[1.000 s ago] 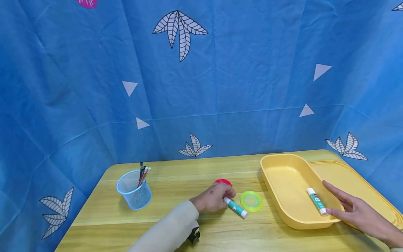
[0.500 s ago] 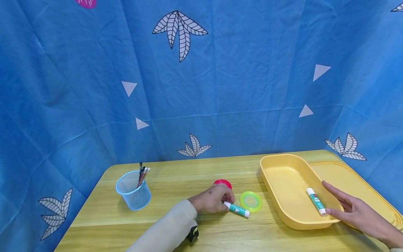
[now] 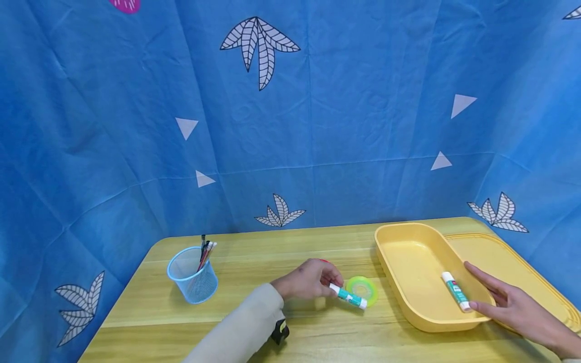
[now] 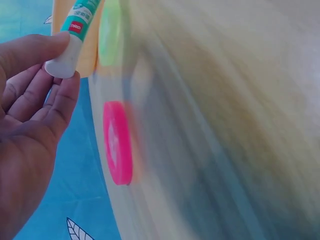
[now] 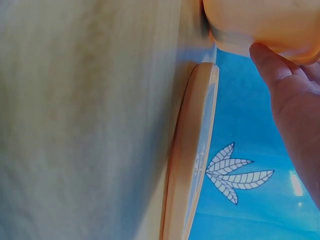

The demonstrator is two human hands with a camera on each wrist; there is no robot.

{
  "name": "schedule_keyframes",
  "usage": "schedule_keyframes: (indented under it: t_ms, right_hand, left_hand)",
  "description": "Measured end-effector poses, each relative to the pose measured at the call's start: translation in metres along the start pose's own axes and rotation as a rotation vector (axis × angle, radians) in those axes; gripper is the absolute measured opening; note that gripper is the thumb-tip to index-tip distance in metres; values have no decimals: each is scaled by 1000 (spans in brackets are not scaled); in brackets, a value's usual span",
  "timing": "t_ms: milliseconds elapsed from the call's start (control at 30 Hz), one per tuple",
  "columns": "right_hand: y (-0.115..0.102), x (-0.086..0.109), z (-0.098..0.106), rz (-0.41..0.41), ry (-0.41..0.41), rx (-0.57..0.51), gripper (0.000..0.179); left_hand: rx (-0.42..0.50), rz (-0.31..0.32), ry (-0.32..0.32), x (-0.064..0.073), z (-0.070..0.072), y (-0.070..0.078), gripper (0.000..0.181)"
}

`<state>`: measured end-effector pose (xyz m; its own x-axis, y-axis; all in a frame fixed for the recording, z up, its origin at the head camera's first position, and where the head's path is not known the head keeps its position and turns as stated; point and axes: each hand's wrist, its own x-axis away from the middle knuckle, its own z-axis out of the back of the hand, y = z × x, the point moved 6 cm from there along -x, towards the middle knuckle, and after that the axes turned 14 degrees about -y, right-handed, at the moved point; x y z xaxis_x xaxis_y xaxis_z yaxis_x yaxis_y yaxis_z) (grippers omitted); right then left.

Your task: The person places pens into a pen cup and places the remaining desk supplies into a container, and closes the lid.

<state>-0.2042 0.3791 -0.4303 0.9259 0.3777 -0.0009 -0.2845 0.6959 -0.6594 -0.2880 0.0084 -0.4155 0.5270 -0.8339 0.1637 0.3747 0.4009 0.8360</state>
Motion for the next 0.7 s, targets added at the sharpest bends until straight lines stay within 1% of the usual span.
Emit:
schedule_keyframes:
  t_ms: [167,300,500,700]
  right_hand:
    - [1,1,0,4,2,-4,75]
    - [1,1,0,14,-4,-17,75]
    - [1,1,0,33,4,-15,75]
    - [1,0,0,41,0,-29,75]
  left_hand:
    - [35,-51,18,-6,3,7,16]
    - [66,-68,27,-14,4,14,16]
    - [52,-93,42,-28,4,27,17]
    - [70,-130,48,-39,3,38,18]
